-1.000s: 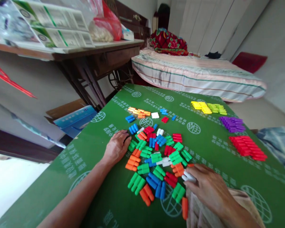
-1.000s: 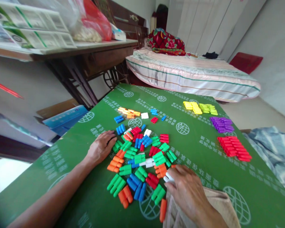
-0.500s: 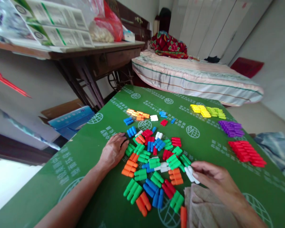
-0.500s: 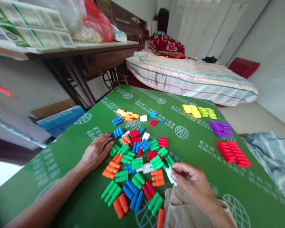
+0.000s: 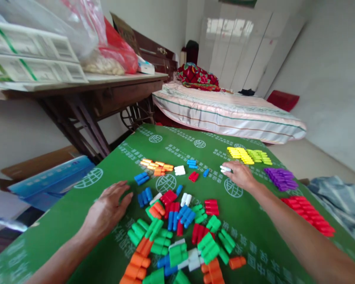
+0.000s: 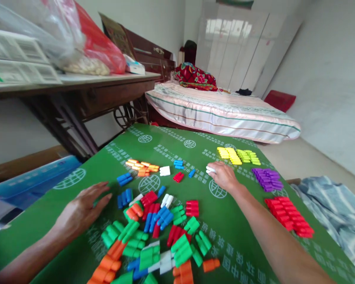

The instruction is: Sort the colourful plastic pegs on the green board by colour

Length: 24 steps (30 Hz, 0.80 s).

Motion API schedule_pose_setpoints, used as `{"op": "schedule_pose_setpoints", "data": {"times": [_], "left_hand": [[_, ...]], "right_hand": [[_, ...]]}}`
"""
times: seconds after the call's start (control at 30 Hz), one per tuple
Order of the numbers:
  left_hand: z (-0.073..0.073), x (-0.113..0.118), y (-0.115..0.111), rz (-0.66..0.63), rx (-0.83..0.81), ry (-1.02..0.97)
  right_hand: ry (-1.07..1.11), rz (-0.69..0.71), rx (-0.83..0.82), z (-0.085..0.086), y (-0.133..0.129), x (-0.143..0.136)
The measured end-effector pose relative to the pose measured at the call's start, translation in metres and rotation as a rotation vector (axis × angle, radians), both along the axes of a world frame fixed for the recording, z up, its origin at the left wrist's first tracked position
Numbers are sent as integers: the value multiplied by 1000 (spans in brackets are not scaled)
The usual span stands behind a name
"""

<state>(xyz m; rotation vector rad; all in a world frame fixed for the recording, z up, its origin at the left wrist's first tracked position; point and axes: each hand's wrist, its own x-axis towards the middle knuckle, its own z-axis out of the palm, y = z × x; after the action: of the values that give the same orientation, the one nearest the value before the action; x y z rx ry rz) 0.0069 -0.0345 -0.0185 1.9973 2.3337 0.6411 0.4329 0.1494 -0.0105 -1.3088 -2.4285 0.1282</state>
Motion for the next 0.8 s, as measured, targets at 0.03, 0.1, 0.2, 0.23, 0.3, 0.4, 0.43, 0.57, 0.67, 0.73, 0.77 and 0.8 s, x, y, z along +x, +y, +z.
{"op": "schedule_pose_setpoints", "data": {"times": [0.03,0.1,0.2,0.23,0.3,0.4,0.43,0.57,0.67,0.73,0.77,0.8], "left_hand": [[-2,-6,10,26,9,32],[-6,-15,31,72,15,100],[-7,-19,55,132,0,189],[-8,-18,61,152,-7,206],[-8,-16,67,183,-19,222],[-11,-14,67,195,-31,232],[-12,-14,67,191,-33,233],[-12,-10,64,190,-46,279],[-9,-6,63,204,-68,307],[-8,-4,63,203,-69,296],[-8,-3,62,201,-69,291],[-8,-2,62,199,-70,288]], "right_hand": [[-65,-4,3,-1,13,-4],[-159,-21,-13,-3,37,-10],[-208,-39,-32,-7,67,-14],[-212,-40,-33,-8,75,-14],[-227,-42,-35,-9,89,-14],[-245,-51,-32,-10,106,-12],[-250,-54,-31,-10,110,-12],[-266,-68,-24,-11,123,-12],[-274,-89,-15,-11,127,-15],[-278,-105,-14,-10,129,-16],[-281,-113,-15,-9,129,-17],[-285,-122,-17,-8,129,-17]]}}
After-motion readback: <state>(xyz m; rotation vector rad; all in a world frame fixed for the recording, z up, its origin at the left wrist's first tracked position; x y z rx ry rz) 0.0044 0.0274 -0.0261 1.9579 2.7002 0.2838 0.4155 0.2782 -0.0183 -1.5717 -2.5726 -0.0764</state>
